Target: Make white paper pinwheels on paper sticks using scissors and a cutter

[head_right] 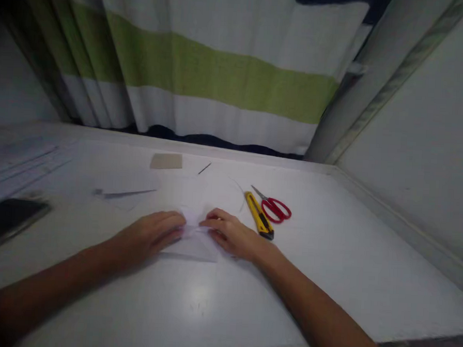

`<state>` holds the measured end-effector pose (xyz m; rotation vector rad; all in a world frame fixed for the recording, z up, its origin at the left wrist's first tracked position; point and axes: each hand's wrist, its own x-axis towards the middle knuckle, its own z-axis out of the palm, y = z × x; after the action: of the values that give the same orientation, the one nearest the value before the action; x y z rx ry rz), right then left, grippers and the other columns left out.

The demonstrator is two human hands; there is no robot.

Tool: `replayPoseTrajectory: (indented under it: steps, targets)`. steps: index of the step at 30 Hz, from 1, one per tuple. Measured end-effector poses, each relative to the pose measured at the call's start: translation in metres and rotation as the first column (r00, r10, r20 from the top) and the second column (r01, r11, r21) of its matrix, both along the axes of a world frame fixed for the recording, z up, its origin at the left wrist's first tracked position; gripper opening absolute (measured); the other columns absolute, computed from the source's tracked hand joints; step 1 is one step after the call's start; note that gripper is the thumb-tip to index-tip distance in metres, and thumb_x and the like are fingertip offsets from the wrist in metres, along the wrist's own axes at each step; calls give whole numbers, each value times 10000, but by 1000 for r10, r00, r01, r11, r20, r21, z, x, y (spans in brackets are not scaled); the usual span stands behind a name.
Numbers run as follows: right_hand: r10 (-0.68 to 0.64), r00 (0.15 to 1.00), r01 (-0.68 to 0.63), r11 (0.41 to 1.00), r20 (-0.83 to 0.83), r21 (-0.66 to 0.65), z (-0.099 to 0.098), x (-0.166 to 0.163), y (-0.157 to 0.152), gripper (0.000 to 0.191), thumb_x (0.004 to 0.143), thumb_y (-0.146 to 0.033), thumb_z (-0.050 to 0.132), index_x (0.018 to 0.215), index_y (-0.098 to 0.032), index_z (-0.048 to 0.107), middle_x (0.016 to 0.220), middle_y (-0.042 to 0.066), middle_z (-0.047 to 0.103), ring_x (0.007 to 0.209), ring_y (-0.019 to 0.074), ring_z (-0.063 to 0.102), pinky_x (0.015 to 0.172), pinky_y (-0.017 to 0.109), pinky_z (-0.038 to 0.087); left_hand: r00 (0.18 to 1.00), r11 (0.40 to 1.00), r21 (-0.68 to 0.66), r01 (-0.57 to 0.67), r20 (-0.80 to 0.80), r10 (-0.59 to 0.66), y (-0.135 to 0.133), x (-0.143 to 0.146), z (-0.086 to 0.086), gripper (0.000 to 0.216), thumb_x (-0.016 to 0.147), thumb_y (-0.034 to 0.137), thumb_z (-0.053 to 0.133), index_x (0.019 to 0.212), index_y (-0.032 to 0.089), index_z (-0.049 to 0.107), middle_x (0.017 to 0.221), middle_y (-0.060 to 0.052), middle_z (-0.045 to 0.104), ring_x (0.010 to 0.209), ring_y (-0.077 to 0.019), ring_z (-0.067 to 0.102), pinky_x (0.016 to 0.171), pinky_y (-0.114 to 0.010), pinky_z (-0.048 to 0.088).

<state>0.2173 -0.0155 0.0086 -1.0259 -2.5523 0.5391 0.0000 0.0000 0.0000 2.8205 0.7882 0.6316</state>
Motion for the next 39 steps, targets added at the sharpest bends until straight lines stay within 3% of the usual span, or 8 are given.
replayPoseTrajectory:
  steps: [5,11,16,21,30,34,39]
  targets:
    - [-68,995,67,997,-68,-27,1,0,0,307,778,-126,404,1070,-165,491,976,85,494,860,136,493,774,287,417,998,998,-15,69,7,-69,1,-1,-6,189,830,175,358,941,143,507,964,-65,525,882,-141,484,788,-283,413]
    - [-136,985,130,989,-104,-65,0,-1,-3,291,763,-130,431,1037,-184,511,931,64,497,778,117,499,711,266,424,999,999,-32,31,41,-30,2,-2,-10,181,822,188,384,880,167,554,1120,-62,445,940,-136,472,824,-270,411]
    - [-165,980,151,981,-112,-120,1,0,-6,241,761,-129,432,983,-158,521,906,62,507,730,104,505,669,243,436,998,995,-84,46,44,-42,3,-2,-11,214,825,170,376,965,166,537,1125,-62,460,935,-111,493,821,-236,428]
    - [-191,974,172,973,-119,-152,2,-1,-9,197,760,-159,449,940,-146,526,881,58,522,714,99,512,663,236,444,998,998,-27,53,41,-52,7,-2,-14,240,827,169,364,1003,158,526,1143,-76,477,1038,-138,453,881,-295,406]
    - [-175,979,154,973,-109,-173,5,-4,-13,167,759,-165,460,910,-152,530,858,43,524,700,90,509,653,222,441,1000,998,-61,7,-25,-9,4,1,-19,268,838,194,336,1032,194,521,1264,-69,333,1058,-160,439,882,-311,411]
    - [-175,980,156,972,-95,-175,6,-4,-13,163,763,-185,460,903,-151,537,850,44,527,686,91,509,633,226,435,1000,997,-72,6,11,-5,-2,4,-15,256,829,186,352,1009,180,534,1240,-79,306,965,-144,484,830,-295,437]
    - [-174,981,160,975,-81,-152,6,-3,-13,157,760,-189,467,892,-147,541,833,43,531,690,95,503,637,230,424,997,996,90,19,-70,-13,-7,7,-9,233,817,194,385,986,128,531,1067,-93,462,1003,-190,421,845,-334,364]
